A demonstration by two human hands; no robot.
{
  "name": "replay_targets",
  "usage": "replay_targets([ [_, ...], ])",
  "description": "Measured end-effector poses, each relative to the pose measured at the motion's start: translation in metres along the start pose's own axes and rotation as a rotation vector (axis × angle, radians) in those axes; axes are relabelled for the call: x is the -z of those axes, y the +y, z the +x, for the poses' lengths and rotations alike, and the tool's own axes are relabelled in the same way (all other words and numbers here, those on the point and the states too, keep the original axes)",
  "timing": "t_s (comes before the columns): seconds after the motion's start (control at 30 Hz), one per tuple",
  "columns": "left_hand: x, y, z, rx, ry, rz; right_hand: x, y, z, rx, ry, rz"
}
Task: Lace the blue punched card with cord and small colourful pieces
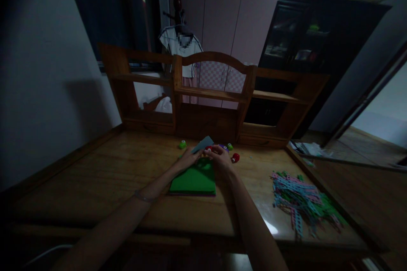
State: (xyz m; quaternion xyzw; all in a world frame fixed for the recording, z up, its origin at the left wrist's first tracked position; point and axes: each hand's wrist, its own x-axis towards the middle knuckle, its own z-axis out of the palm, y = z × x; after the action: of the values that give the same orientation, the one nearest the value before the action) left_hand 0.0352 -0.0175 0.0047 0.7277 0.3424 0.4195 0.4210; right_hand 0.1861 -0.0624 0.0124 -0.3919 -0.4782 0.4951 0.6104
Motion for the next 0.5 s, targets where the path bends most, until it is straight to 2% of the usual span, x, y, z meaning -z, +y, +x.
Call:
replay_targets([
  [0.1, 0.001, 0.003, -0.002, 0.007, -0.031, -0.010, -0.003, -0.009, -0.003, -0.016, 0.001, 0.024],
  [0.27, 0.003, 0.008, -0.004, -0.037, -0.089, -0.038, -0.003, -0.019, -0.006, -0.039, -0.009, -0.065],
  [0.5, 0.002, -0.001, 0.000, -0.083, -0.112, 0.005, 0.001, -0.018, -0.005, -0.019, -0.040, -0.140],
])
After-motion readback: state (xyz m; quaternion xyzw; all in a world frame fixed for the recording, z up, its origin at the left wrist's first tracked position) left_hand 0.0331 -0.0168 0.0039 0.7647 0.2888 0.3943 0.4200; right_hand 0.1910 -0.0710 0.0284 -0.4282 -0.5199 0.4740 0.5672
